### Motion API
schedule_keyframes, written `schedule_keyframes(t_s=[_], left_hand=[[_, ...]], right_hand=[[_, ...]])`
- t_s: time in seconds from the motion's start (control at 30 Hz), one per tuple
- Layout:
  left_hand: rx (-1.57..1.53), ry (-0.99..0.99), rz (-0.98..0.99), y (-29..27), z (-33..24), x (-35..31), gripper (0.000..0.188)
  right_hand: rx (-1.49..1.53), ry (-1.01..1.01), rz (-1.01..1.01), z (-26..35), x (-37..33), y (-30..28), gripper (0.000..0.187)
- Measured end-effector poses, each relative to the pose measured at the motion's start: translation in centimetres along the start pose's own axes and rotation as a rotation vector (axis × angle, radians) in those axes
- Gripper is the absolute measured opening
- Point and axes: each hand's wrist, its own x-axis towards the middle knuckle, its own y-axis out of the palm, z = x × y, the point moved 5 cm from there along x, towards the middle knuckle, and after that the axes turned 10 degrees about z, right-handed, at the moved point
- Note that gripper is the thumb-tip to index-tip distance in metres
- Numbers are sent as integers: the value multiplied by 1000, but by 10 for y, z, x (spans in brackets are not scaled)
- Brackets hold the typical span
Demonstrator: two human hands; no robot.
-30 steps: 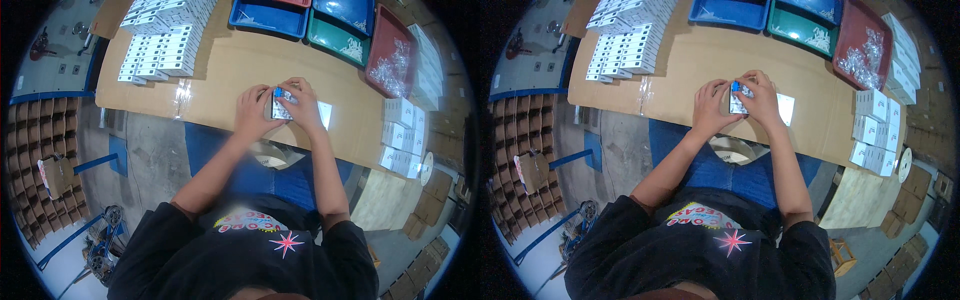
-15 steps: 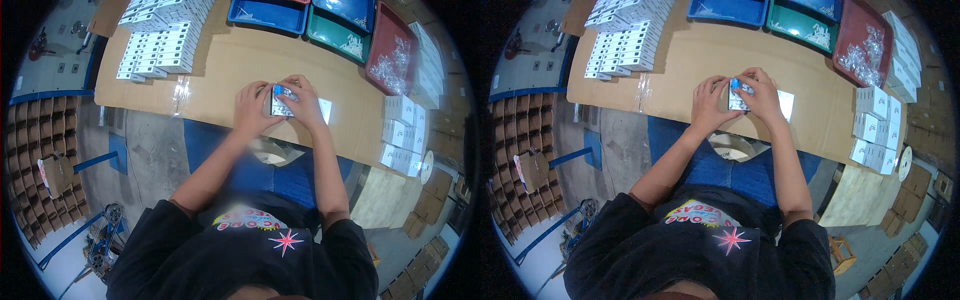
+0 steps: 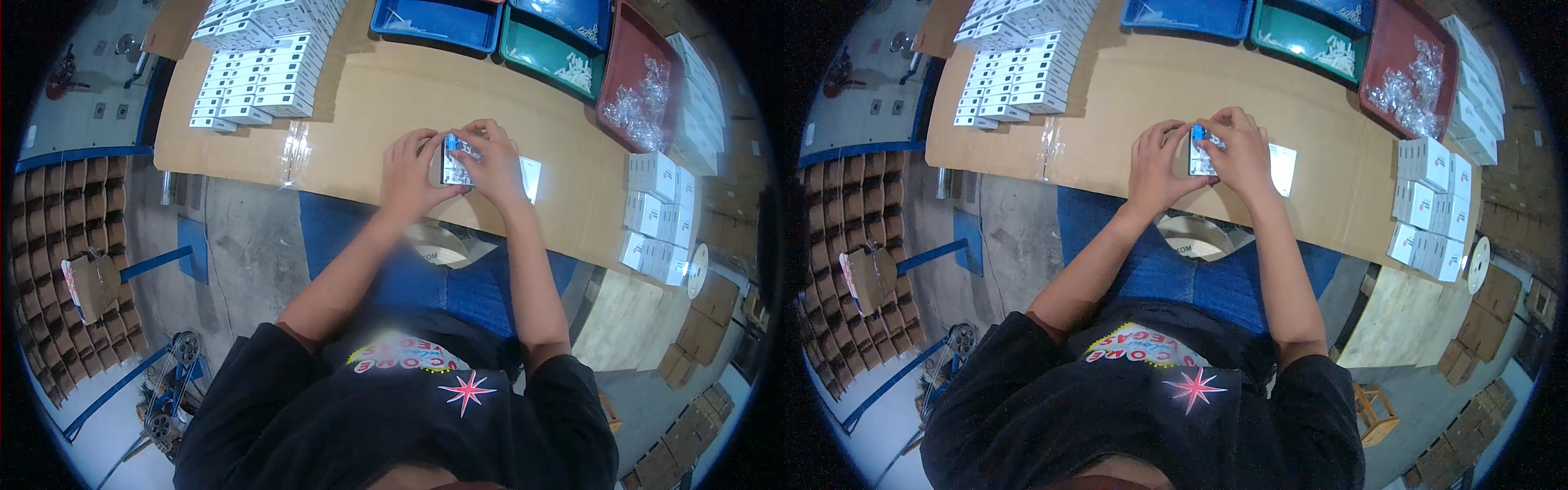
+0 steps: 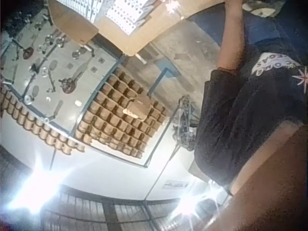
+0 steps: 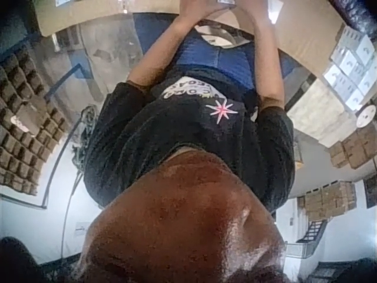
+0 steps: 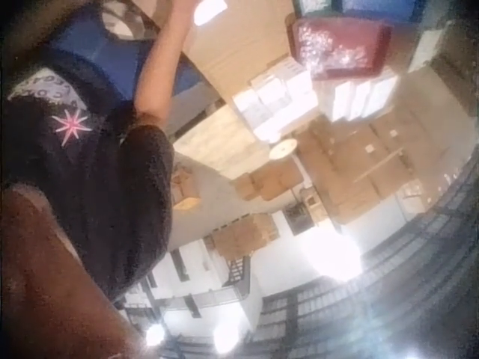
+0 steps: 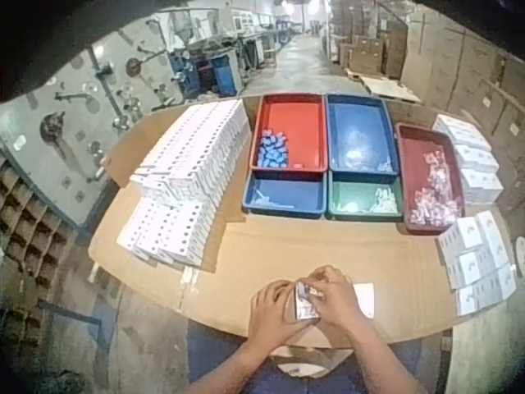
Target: Packaging small blue and white plastic components into small cardboard boxes.
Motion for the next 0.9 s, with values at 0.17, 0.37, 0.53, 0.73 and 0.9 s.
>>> schedule_keyframes(t_s=[0.17, 0.37, 0.53, 0.73, 0.9], left_hand=[[-11, -9, 8, -1, -3, 1, 90], [-6, -18, 18, 1, -2, 0, 91], [-14, -4, 5, 0, -1, 0, 91], [6, 2, -3, -1, -1, 2, 89], [-2, 0, -5, -1, -1, 1, 91]], right_hand=[[70, 58, -6, -4, 0, 3, 33], [122, 68, 15, -9, 0, 4, 34], [40, 41, 7, 5, 0, -1, 36], [-91, -74, 89, 16, 5, -8, 27], [-83, -93, 131, 13, 9, -8, 27]])
